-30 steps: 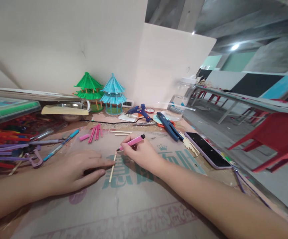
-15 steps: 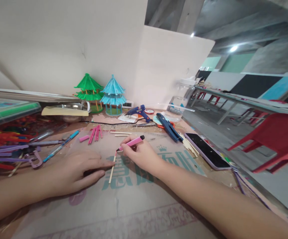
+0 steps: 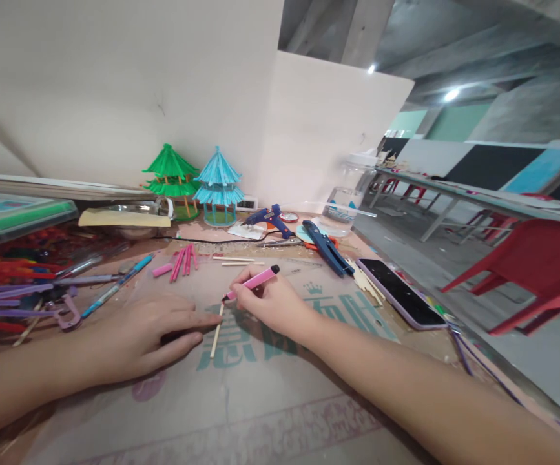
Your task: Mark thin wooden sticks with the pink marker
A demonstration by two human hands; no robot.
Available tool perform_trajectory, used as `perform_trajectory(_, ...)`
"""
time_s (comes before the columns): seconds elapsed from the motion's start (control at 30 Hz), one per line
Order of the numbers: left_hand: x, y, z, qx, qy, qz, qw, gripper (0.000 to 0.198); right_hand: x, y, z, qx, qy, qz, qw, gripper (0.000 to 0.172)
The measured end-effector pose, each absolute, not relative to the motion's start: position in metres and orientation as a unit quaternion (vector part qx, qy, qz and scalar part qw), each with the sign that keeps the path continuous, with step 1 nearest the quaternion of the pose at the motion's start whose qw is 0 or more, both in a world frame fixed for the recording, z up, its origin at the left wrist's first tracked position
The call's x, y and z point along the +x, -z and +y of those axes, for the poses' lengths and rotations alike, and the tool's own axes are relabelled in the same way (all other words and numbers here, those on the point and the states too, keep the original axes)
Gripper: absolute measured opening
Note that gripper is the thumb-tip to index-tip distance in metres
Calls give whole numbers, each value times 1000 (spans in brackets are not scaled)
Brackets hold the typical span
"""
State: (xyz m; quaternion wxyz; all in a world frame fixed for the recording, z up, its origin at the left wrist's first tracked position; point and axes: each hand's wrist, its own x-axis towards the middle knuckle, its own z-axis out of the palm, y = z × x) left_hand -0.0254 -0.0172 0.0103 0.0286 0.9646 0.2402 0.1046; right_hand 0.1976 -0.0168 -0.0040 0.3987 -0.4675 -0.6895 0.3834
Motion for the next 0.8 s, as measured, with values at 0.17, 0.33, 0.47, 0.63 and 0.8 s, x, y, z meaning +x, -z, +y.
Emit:
perform_trajectory(0.17,-25,-10,-17,968,-107,226,18,33,198,6,-13,-481,-353,-686,415,12)
perform_trajectory(0.33,-24,-11,-18,967,-113,227,22,32,199,7,-13,-481,-343,-693,413,11)
perform_trajectory(0.47,-24,-12,-18,968,-103,229,15,33,199,7,-13,-478,-345,-695,411,11)
perform_trajectory(0.63,-24,-13,-18,969,-86,233,11,34,199,7,-12,-485,-336,-696,410,10)
perform_trajectory(0.8,-24,-13,-18,969,-85,232,9,33,198,6,-14,-484,-384,-675,403,8)
